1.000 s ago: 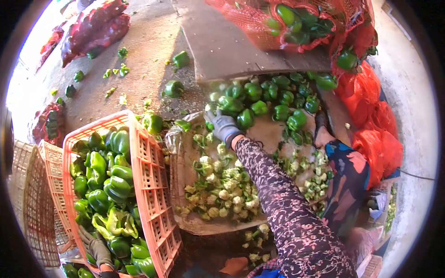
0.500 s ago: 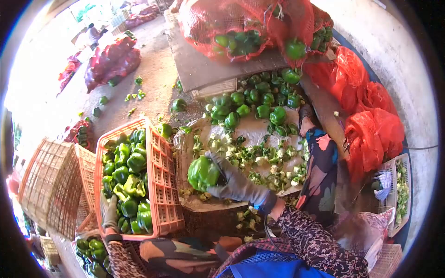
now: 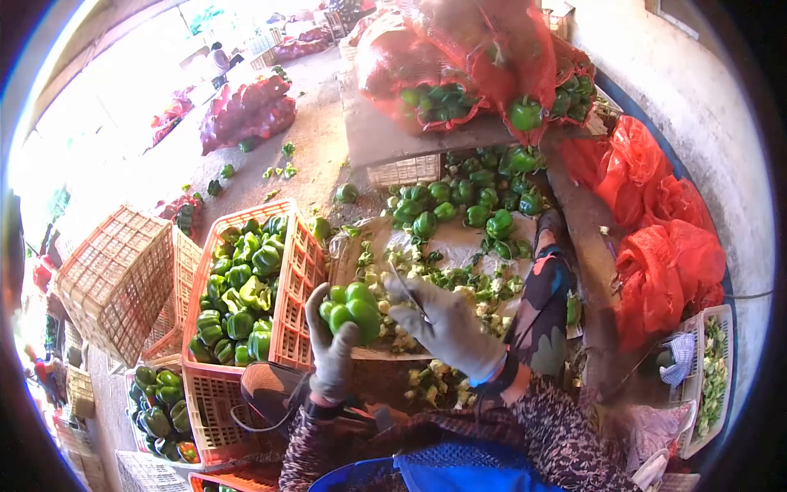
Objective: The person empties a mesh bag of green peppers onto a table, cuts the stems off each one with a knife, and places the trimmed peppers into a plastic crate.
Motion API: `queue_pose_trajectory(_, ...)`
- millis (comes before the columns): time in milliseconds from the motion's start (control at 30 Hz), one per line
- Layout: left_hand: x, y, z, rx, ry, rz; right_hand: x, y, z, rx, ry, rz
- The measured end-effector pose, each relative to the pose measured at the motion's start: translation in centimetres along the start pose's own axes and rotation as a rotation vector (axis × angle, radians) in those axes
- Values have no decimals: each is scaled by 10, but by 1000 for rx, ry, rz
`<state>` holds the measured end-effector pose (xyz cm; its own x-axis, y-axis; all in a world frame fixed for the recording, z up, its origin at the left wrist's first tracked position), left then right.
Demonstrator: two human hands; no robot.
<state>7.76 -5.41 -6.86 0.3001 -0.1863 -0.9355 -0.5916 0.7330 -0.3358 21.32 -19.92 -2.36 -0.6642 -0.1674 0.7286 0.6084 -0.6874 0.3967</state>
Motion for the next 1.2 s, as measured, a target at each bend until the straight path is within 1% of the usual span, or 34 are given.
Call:
queue_pose_trajectory(33,6,-4,-1,8,-58,1,14,4,-3,1,-189,100)
queue_pose_trajectory(67,11,-8,-3,18,-112,3,15,3,-8,-8,-193,95)
queue_pose_trajectory(100,13,-12,-7,15,-149,-5,20,-1,-14,61,-138,47)
queue_pose_trajectory(133,19,-11,-7,28,-139,-1,23,-5,-18,128,-85,0)
queue_pose_trajectory(167,22,-6,-5,18,-273,183,22,-7,-19,117,-93,0)
queue_pose_trajectory(200,16,-8,-4,4,-409,366,20,-11,-20,154,-120,-11)
queue_pose_trajectory(233,12,-14,-7,-10,-347,316,16,-16,-21,197,-148,-20)
queue_pose_trajectory(267,16,-11,-7,-12,-339,317,13,-20,-23,245,-175,-28)
queue_pose_trajectory(300,19,-6,-7,-26,-416,408,4,-27,-28,298,-209,-79)
queue_pose_trajectory(333,22,-1,-7,-41,-493,500,-2,-31,-30,304,-214,-77)
queue_pose_trajectory(367,26,3,-7,-64,-532,577,-5,-35,-30,302,-174,-87)
queue_pose_trajectory(400,26,3,-7,-69,-522,577,-4,-39,-29,300,-135,-97)
queue_pose_trajectory(433,28,2,-7,-98,-477,528,-2,-43,-28,310,-143,-94)
queue_pose_trajectory(467,29,0,-8,-127,-431,478,-3,-46,-27,306,-252,14)
queue_pose_trajectory(500,19,-13,-10,-136,-290,293,-2,-49,-28,299,-361,123)
queue_pose_trajectory(533,23,-13,-12,-140,-283,295,1,-51,-28,304,-367,127)
queue_pose_trajectory(600,34,-10,-13,-155,-183,102,6,-53,-31,262,-365,-25)
queue_pose_trajectory(633,36,-11,-14,-202,-75,57,4,-56,-36,270,-362,-23)
queue_pose_trajectory(667,35,-13,-12,-211,-75,56,-1,-61,-47,339,-341,-167)
queue_pose_trajectory(700,36,-12,-8,-272,-43,-50,-6,-66,-57,403,-316,-310)
queue_pose_trajectory(733,36,-11,-6,-329,-13,-158,-12,-72,-67,404,-312,-310)
queue_pose_trajectory(767,34,-15,-5,-255,-26,-104,-14,-73,-75,304,-244,-305)
queue_pose_trajectory(800,30,-25,-7,-263,56,-141,-12,-73,-77,202,-182,-299)
queue_pose_trajectory(833,31,-23,-8,-249,62,-152,-15,-76,-79,205,-185,-300)
queue_pose_trajectory(867,32,-24,-8,-237,64,-168,-24,-76,-80,246,-260,-262)
queue_pose_trajectory(900,34,-24,-9,-281,54,-191,-30,-77,-81,286,-335,-222)
queue_pose_trajectory(933,35,-22,-8,-322,46,-207,-29,-77,-81,288,-337,-221)
queue_pose_trajectory(967,40,-13,-4,-371,50,-198,-23,-77,-80,247,-273,-184)
queue_pose_trajectory(1000,40,-2,3,-371,47,-193,-18,-77,-77,205,-204,-146)
queue_pose_trajectory(1033,40,12,10,-395,59,-298,-16,-73,-78,205,-198,-143)
queue_pose_trajectory(1067,41,21,14,-421,66,-404,-17,-68,-80,260,-280,-120)
queue_pose_trajectory(1100,34,22,14,-325,-70,-431,-17,-66,-82,317,-366,-97)
queue_pose_trajectory(1133,34,27,12,-331,-66,-431,-14,-62,-73,323,-369,-95)
queue_pose_trajectory(1200,39,25,15,-257,59,-195,-11,-34,-39,100,-243,-12)
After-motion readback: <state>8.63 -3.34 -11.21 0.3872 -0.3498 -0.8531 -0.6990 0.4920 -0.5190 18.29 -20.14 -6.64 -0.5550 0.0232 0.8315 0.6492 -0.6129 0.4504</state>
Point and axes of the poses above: each hand's wrist, its own z-axis towards the middle knuckle, its own y-axis out of the back of the hand, x = y × z, the point moved 5 cm from there along z, towards the middle knuckle
